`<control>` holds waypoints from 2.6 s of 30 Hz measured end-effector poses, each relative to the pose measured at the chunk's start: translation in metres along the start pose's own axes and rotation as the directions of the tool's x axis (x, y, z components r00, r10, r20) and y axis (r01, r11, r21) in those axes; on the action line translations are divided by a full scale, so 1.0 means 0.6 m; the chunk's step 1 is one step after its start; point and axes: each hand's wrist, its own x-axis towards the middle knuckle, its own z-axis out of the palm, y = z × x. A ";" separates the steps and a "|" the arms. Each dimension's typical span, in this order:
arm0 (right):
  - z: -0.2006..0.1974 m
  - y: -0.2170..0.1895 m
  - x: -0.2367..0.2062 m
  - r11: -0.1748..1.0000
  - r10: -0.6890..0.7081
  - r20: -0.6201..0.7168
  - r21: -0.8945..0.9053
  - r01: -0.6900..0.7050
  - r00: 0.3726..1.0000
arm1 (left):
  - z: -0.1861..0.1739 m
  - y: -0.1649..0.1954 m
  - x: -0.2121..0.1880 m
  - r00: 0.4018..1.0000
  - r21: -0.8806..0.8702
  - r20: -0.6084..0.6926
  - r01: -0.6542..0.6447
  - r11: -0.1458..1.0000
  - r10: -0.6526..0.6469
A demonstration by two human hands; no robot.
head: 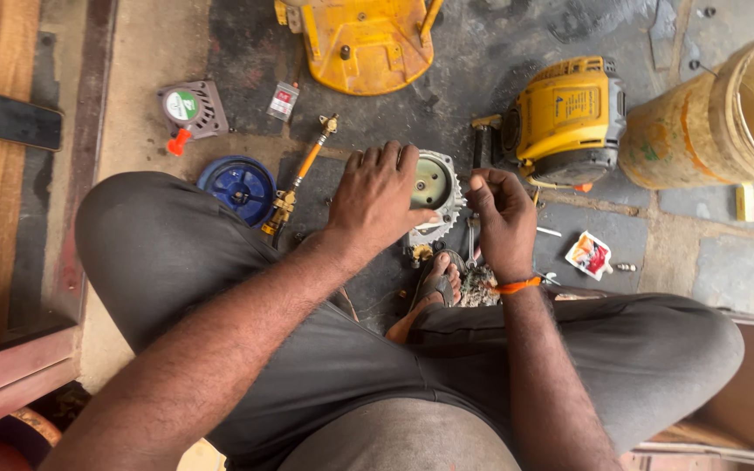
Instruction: The person sits on the floor and uses a wrench to loosen and remove bolts from a small engine component. They then detach a part and inspect the interior of the housing.
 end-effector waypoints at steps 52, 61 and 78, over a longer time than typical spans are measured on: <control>0.018 -0.060 0.047 0.961 0.247 0.322 -0.205 -0.187 0.914 | 0.020 -0.083 0.015 0.933 -0.713 0.288 0.360 0.602 -0.217; 0.012 -0.051 0.055 0.981 0.190 0.425 -0.053 -0.185 0.885 | 0.011 -0.082 0.014 0.902 -0.734 0.360 0.432 0.523 -0.240; 0.002 -0.041 0.066 0.949 0.288 0.452 -0.019 -0.313 0.844 | -0.008 -0.075 0.019 0.865 -0.715 0.417 0.502 0.487 -0.279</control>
